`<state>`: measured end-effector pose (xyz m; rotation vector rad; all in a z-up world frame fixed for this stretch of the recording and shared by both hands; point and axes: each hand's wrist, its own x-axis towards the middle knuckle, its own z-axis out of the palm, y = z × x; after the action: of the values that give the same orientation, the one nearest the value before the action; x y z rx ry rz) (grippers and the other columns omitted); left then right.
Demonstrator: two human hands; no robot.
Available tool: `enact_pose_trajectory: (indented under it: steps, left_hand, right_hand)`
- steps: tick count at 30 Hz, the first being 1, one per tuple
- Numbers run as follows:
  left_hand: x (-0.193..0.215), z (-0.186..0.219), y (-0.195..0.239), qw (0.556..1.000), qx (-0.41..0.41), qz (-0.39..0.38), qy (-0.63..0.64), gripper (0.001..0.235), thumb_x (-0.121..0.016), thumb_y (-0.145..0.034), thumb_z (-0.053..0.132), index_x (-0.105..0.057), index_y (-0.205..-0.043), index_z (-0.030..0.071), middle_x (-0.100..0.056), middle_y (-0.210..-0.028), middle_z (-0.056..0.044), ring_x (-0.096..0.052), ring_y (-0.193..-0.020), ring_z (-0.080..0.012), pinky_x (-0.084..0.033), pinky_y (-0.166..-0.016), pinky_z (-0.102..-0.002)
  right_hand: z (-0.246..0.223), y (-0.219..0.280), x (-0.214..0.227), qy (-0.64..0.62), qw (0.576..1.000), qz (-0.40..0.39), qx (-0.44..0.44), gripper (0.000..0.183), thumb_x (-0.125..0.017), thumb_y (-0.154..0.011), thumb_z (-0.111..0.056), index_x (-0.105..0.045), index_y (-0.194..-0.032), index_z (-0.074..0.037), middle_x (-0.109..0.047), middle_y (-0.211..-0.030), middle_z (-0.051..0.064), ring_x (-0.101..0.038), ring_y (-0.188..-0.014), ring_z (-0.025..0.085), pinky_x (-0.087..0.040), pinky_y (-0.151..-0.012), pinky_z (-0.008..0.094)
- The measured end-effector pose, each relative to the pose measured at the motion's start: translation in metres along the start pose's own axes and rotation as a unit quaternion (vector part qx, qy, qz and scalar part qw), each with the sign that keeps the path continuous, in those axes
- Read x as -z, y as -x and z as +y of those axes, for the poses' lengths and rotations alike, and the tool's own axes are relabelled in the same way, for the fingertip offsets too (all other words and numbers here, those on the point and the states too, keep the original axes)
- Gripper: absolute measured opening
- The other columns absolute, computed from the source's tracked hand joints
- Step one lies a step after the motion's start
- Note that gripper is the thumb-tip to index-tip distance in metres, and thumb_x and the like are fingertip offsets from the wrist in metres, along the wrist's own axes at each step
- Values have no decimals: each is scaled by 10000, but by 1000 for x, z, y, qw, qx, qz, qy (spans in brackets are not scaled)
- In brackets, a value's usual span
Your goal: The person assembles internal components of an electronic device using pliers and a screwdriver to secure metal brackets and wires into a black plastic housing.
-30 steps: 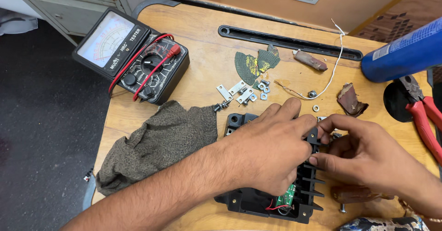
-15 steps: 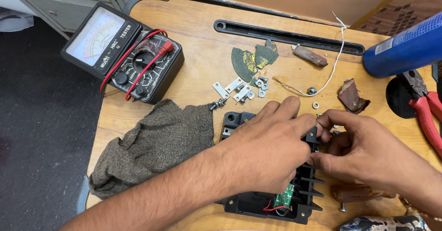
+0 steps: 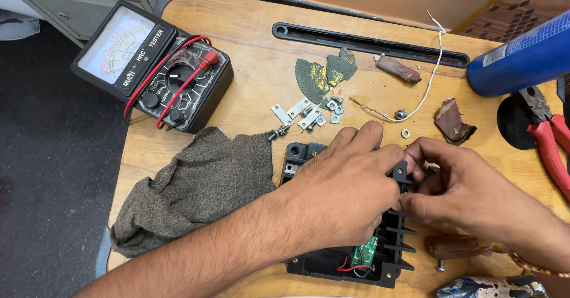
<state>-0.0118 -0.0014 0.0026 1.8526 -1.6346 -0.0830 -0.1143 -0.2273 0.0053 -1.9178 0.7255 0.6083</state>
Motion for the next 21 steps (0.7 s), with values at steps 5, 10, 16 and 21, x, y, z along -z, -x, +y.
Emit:
enact_pose_trajectory:
  steps: [5, 10, 16, 21]
  left_hand:
    - [0, 0, 0, 1000, 4, -11, -1, 193, -751, -672, 103, -769, -824, -15, -622, -1105, -169, -503, -1176, -379, -419, -1017, -492]
    - [-1, -1, -1, 1000, -5, -13, -2, 195, -757, -651, 109, -767, -807, -8, -628, -1099, -177, -503, -1170, -391, -419, -1004, -496]
    - [3, -4, 0, 1000, -15, -19, 5, 225, -743, -655, 114, -746, -825, -34, -629, -1078, -179, -506, -1153, -393, -435, -990, -494]
    - [3, -4, 1, 1000, -18, -23, 12, 223, -743, -614, 156, -746, -751, -20, -625, -1028, -174, -503, -1119, -389, -444, -959, -487]
  right_hand:
    - [17, -4, -2, -70, 994, -26, 80, 412, -827, -821, 2, -476, -1030, -51, -518, -647, 22, -440, -519, 94, -349, -402, 295]
    - [19, -3, -2, -82, 992, -40, 82, 427, -831, -839, -24, -470, -1062, -72, -535, -623, 37, -461, -489, 103, -371, -385, 300]
    - [1, 5, -6, -47, 998, -20, 41, 431, -839, -792, -81, -499, -1057, -76, -584, -605, 61, -524, -460, 135, -413, -387, 312]
    - [-3, 10, -6, -28, 999, -2, 18, 428, -830, -788, -80, -529, -1092, -62, -608, -663, 54, -563, -491, 144, -468, -413, 318]
